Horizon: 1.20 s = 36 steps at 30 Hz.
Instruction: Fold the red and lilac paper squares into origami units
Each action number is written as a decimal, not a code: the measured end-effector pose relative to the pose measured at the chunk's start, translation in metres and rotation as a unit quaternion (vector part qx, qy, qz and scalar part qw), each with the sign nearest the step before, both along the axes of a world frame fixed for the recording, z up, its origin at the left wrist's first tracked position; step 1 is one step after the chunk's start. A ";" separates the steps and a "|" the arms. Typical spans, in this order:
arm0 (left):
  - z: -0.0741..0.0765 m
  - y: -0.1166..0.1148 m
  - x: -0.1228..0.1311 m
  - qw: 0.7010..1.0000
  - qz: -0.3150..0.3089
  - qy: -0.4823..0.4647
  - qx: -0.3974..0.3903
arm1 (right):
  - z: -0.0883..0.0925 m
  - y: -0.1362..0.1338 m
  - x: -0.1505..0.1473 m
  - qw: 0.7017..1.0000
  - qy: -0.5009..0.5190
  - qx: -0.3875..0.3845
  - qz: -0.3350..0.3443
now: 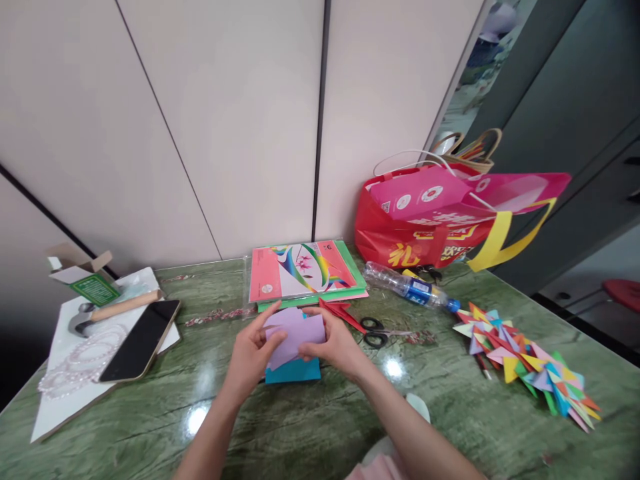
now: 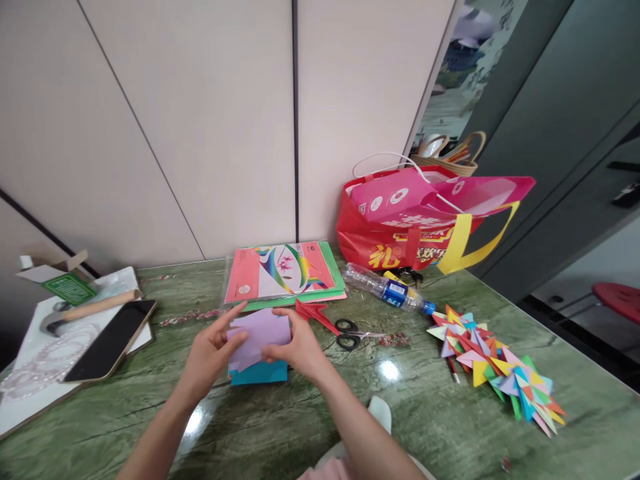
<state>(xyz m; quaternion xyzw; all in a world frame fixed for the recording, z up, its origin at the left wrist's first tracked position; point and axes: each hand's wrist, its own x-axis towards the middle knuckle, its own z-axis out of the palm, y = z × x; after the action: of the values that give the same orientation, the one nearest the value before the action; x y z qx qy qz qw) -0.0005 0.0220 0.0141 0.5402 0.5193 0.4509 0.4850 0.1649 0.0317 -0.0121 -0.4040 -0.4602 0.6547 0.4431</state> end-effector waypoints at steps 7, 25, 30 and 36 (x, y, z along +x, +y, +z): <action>-0.004 -0.002 0.007 0.997 -0.011 -0.011 -0.071 | -0.004 0.003 0.002 0.990 -0.081 0.085 -0.079; -0.017 -0.002 0.013 0.997 0.060 0.052 -0.025 | 0.001 0.001 0.003 0.959 -0.198 0.180 -0.098; -0.014 -0.002 0.013 0.993 0.078 0.086 -0.004 | -0.004 0.003 0.002 0.966 -0.170 0.168 -0.095; -0.013 -0.002 0.014 0.990 0.082 0.112 0.014 | -0.012 0.004 0.002 0.978 -0.135 0.140 -0.081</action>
<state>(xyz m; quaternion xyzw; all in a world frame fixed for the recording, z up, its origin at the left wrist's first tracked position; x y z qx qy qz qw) 0.0136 0.0197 0.0014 0.5496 0.6065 0.4327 0.3779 0.1673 0.0362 -0.0246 -0.4583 -0.5688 0.4854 0.4805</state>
